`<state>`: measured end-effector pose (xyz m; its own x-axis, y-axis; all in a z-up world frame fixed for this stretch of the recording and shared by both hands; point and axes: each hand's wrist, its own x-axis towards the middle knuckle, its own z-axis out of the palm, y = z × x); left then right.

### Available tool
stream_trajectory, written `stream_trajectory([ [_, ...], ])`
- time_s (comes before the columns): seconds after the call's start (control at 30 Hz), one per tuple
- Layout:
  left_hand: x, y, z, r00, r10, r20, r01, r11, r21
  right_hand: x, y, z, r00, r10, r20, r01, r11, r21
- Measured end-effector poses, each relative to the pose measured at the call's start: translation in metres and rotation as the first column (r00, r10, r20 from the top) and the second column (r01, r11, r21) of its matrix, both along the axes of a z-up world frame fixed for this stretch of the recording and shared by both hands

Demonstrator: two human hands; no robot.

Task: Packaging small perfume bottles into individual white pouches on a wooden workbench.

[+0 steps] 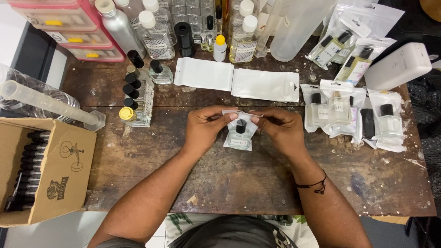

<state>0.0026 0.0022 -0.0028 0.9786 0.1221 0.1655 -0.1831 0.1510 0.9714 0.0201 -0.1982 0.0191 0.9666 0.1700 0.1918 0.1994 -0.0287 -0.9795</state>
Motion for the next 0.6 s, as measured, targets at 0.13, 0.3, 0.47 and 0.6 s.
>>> stream_trajectory([
  [0.13, 0.002, 0.001, 0.002, 0.999, 0.025, -0.034, -0.027, 0.999, -0.041, 0.002, -0.003, -0.004, 0.999, -0.032, -0.025, 0.032, 0.999, 0.006],
  [0.3, 0.002, 0.001, -0.002, 0.998, 0.015, -0.067, -0.021, 0.996, -0.090, 0.003, -0.002, -0.005, 0.998, -0.046, -0.054, 0.048, 0.998, 0.044],
  [0.47, 0.003, 0.001, -0.010, 0.995, -0.076, -0.072, 0.073, 0.996, -0.054, 0.008, -0.004, -0.016, 0.998, -0.047, -0.048, 0.051, 0.996, 0.078],
  [0.6, 0.005, 0.000, -0.011, 0.986, -0.084, -0.142, 0.090, 0.995, 0.037, 0.010, -0.005, -0.022, 1.000, -0.025, -0.019, 0.026, 0.998, 0.050],
])
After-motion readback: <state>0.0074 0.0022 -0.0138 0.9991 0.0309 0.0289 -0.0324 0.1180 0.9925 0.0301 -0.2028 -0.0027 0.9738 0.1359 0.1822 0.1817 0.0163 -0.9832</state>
